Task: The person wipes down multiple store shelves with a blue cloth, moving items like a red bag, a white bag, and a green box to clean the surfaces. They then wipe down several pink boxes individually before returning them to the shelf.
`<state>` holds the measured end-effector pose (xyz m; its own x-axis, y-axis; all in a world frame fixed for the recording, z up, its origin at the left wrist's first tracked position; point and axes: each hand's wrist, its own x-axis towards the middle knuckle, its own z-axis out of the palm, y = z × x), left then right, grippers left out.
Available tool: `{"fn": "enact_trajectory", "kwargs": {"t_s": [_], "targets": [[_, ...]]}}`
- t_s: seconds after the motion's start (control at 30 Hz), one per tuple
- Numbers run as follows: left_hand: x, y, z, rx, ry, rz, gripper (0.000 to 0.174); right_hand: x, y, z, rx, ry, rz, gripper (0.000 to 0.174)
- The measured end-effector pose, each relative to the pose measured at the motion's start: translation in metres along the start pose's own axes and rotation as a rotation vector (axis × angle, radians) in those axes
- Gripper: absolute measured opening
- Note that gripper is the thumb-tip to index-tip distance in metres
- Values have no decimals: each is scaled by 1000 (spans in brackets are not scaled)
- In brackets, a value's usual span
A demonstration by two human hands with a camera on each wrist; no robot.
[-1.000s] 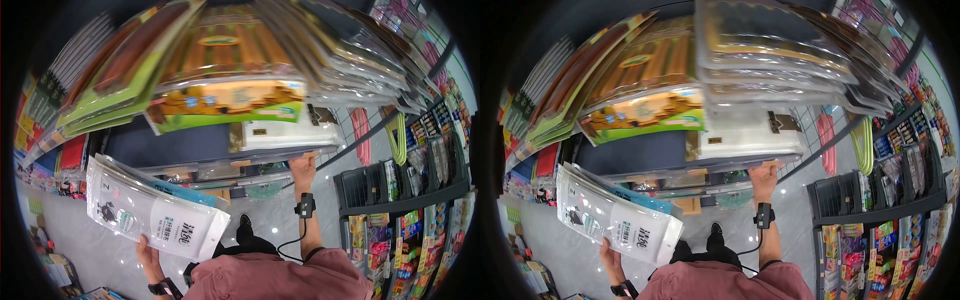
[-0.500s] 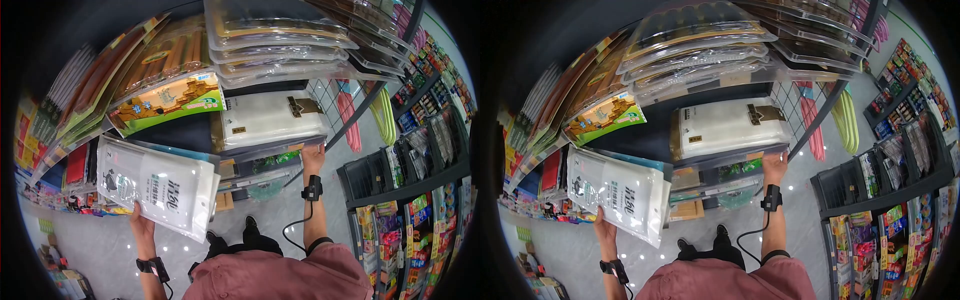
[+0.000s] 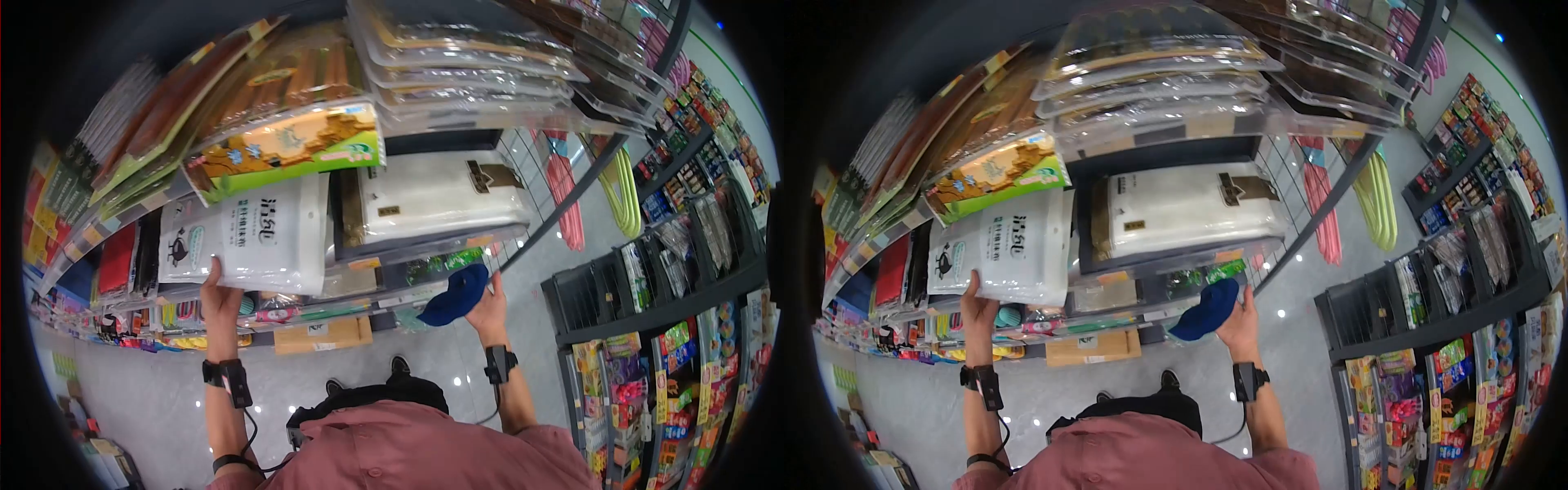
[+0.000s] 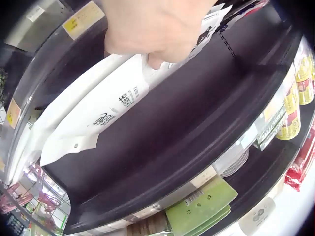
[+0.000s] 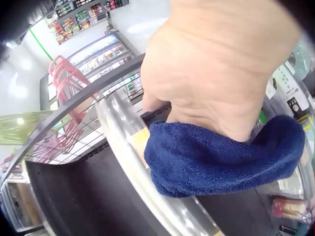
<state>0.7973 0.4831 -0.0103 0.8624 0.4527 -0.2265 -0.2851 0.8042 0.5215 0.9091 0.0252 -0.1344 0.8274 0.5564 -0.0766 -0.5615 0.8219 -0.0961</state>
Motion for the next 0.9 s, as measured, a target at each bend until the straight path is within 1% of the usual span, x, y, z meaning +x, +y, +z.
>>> {"fn": "enact_trajectory", "kwargs": {"t_s": [0.03, 0.07, 0.1, 0.13, 0.17, 0.2, 0.27, 0.3, 0.33, 0.37, 0.4, 0.43, 0.47, 0.5, 0.53, 0.57, 0.6, 0.63, 0.67, 0.7, 0.73, 0.77, 0.8, 0.87, 0.9], "targets": [[10, -1, -3, 22, -9, 2, 38, -2, 5, 16, -3, 81, -18, 55], [10, -3, -3, 251, -147, 24, 40, -4, 11, 31, -6, 162, -23, 58], [19, -1, -10, 226, -140, -30, 37, -8, 17, 44, -53, 158, -10, 57], [35, -4, -15, 120, -62, -7, 33, -10, 21, 54, -103, 146, 7, 55], [33, -7, -20, 464, -61, 121, 32, -13, 25, 61, -142, 140, 3, 55], [37, -10, -26, 535, -20, 163, 29, -15, 28, 62, -184, 132, -3, 55], [51, -14, -31, 352, 58, 120, 25, -17, 28, 49, -118, 104, 5, 53], [56, -14, -32, 335, 86, 116, 24, -16, 28, 43, -121, 33, 19, 52], [60, -15, -33, 334, 116, 117, 22, -16, 30, 38, -118, -29, 30, 51], [59, -16, -26, 342, 157, 117, 23, -17, 34, 39, -166, 48, 17, 52], [58, -15, -19, 348, 196, 115, 25, -15, 38, 36, -176, 27, 44, 52], [59, -13, -17, 331, 206, 144, 25, -14, 40, 33, -148, -42, 98, 50], [60, -10, -16, 368, 195, 103, 26, -10, 44, 34, -120, -106, 154, 49], [62, -8, -15, 405, 186, 60, 28, -5, 49, 36, -131, -116, 183, 49], [57, -5, -10, 385, 201, 80, 28, -4, 56, 42, -289, -128, 214, 47], [45, 0, 3, 411, 190, 31, 29, -1, 62, 47, -448, -142, 242, 48], [32, 5, 16, 437, 177, -18, 30, 2, 67, 48, -459, -150, 267, 48], [16, 5, 32, 420, 195, -3, 30, 6, 72, 49, -639, -112, 337, 48], [-3, 2, 46, 513, 227, -23, 30, 8, 77, 48, -817, -71, 408, 50], [-16, 0, 46, 607, 265, -47, 31, 12, 84, 47, -821, -71, 443, 50], [-21, -1, 14, 663, -31, -102, 37, 19, 92, 47, -823, 23, 577, 48], [-35, -5, 13, 739, -69, -152, 39, 25, 101, 45, -825, 119, 712, 47], [-49, -11, 14, 813, -104, -201, 42, 30, 111, 42, -833, 113, 753, 47], [-80, -33, 0, 952, -151, -166, 48, 42, 133, 40, -819, 71, 970, 40], [-92, -48, -20, 1067, -188, -67, 52, 47, 150, 54, -865, -9, 1043, 33]]}}
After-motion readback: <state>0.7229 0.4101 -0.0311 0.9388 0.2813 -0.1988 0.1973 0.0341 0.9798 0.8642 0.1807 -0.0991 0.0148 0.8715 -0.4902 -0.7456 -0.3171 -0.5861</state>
